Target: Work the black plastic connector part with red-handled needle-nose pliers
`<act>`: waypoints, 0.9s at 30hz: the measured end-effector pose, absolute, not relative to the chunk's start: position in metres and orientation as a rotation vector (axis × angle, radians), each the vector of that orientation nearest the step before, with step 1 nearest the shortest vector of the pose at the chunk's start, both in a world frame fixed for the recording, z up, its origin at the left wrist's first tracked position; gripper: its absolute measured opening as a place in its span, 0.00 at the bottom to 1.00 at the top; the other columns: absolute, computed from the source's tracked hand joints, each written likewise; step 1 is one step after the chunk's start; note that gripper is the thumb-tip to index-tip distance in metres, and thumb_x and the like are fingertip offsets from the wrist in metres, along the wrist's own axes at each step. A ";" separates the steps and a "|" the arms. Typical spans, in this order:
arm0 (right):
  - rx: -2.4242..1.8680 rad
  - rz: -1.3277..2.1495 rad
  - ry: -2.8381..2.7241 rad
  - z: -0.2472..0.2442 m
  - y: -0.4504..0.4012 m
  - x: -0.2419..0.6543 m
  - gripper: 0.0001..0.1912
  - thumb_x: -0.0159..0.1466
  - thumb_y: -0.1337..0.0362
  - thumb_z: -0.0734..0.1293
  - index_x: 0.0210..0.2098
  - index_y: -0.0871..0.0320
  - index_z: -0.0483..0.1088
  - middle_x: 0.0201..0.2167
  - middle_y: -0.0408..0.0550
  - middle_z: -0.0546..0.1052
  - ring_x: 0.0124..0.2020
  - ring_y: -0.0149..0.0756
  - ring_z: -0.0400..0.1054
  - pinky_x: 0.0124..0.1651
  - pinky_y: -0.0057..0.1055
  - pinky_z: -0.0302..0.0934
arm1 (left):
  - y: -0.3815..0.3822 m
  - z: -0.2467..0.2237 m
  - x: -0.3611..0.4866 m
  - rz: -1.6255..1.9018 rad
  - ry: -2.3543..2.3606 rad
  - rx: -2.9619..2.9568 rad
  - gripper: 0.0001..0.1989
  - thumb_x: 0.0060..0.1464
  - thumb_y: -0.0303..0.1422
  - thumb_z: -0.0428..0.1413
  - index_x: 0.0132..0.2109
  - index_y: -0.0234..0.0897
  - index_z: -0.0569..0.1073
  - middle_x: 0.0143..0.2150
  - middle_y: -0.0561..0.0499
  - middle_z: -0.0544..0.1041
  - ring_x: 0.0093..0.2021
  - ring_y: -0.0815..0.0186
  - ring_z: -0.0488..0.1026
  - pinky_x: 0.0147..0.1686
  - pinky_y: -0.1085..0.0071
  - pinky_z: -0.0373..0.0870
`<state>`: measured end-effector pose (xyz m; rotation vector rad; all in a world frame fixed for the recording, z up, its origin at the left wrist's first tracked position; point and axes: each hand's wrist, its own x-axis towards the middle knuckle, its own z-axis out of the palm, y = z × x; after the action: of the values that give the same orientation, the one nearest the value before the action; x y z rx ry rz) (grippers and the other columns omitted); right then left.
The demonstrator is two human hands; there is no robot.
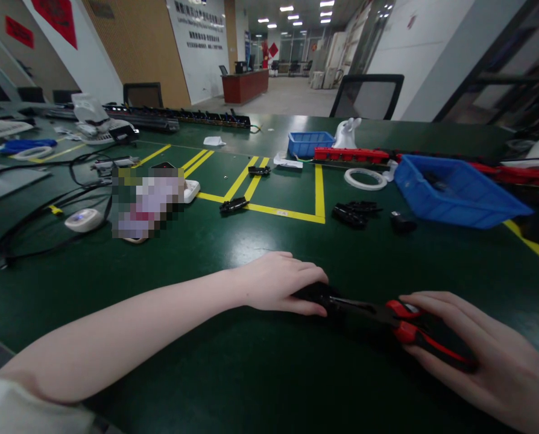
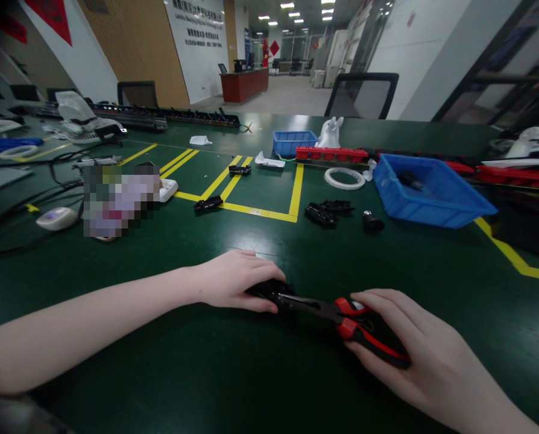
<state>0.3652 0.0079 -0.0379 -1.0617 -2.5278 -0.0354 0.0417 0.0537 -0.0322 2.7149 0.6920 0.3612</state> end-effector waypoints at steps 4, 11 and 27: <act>-1.140 0.025 -2.493 -0.036 0.006 0.365 0.19 0.63 0.54 0.66 0.51 0.51 0.65 0.44 0.50 0.77 0.37 0.41 0.76 0.33 0.31 0.71 | 0.053 -0.033 0.042 0.373 0.683 2.715 0.21 0.62 0.47 0.56 0.52 0.35 0.70 0.45 0.48 0.78 0.37 0.64 0.75 0.40 0.69 0.67; -1.221 0.089 -2.386 -0.036 -0.002 0.355 0.18 0.67 0.49 0.62 0.50 0.52 0.66 0.44 0.51 0.75 0.40 0.41 0.74 0.42 0.36 0.70 | 0.052 -0.031 0.041 0.360 0.673 2.718 0.22 0.63 0.48 0.55 0.52 0.34 0.70 0.45 0.48 0.77 0.38 0.64 0.75 0.40 0.69 0.67; -1.105 0.011 -2.442 -0.047 0.010 0.368 0.24 0.65 0.53 0.64 0.59 0.48 0.63 0.48 0.52 0.74 0.44 0.46 0.73 0.41 0.41 0.72 | 0.050 -0.033 0.043 0.349 0.718 2.782 0.21 0.63 0.48 0.55 0.52 0.35 0.70 0.45 0.49 0.75 0.37 0.65 0.73 0.39 0.70 0.67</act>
<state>0.3681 0.0096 -0.0466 -1.1055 -2.4416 0.0113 0.0427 0.0496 -0.0335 2.7823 0.7180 0.3487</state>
